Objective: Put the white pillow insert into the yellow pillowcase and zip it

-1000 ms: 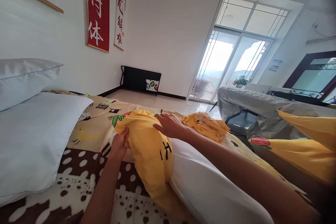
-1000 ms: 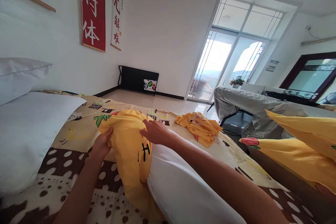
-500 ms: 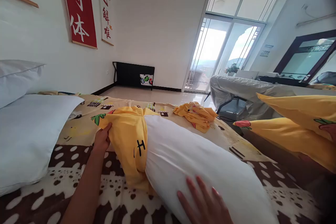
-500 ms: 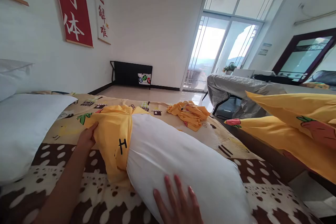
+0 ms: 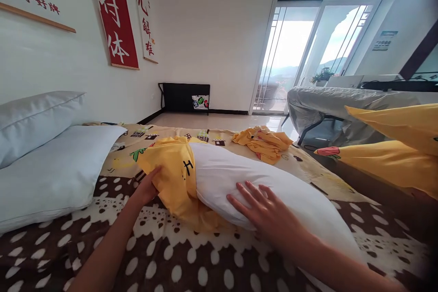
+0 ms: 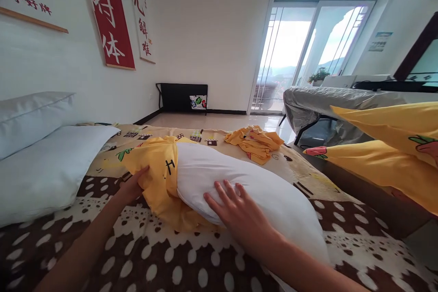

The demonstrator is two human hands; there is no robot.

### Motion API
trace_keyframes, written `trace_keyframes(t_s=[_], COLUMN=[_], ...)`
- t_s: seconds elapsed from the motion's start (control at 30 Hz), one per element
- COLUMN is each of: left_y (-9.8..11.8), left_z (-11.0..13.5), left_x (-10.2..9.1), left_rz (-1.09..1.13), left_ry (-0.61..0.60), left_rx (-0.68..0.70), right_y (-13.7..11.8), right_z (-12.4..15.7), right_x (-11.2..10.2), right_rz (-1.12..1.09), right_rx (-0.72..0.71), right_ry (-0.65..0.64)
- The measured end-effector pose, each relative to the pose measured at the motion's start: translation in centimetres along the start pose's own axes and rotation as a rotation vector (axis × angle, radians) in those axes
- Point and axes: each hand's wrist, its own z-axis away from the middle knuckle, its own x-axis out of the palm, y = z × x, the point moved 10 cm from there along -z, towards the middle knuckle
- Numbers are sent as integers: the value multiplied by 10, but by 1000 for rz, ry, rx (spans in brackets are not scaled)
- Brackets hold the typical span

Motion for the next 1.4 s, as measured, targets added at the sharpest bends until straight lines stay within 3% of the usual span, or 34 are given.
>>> trace_keyframes(t_s=[0.13, 0.27, 0.37, 0.53, 0.63, 0.7, 0.87, 1.07, 1.23, 1.4], left_y=[2, 21, 41, 67, 62, 53, 44, 48, 45, 34], left_z=[-2, -5, -2, 5, 10, 15, 23, 13, 0, 7], left_x=[17, 31, 48, 83, 95, 97, 93, 89, 87, 78], left_rz=[-45, 4, 64, 144, 162, 171, 170, 139, 98, 10], left_ry=[48, 113, 96, 12, -5, 5, 32, 32, 40, 64], left_rx=[33, 135, 179, 213, 186, 169, 137, 118, 99, 107], right_y=[-3, -17, -17, 41, 81, 93, 75, 41, 36, 22], right_z=[1, 12, 16, 9, -3, -16, -63, -112, -132, -145], right_x=[-7, -6, 3, 7, -4, -10, -8, 14, 48, 92], right_rz=[26, 53, 68, 60, 63, 6, -369, -541, -594, -1118], right_rx=[-31, 13, 49, 175, 272, 322, 370, 384, 561, 731], right_ry=[37, 79, 41, -56, -52, -17, 37, -89, -160, -174])
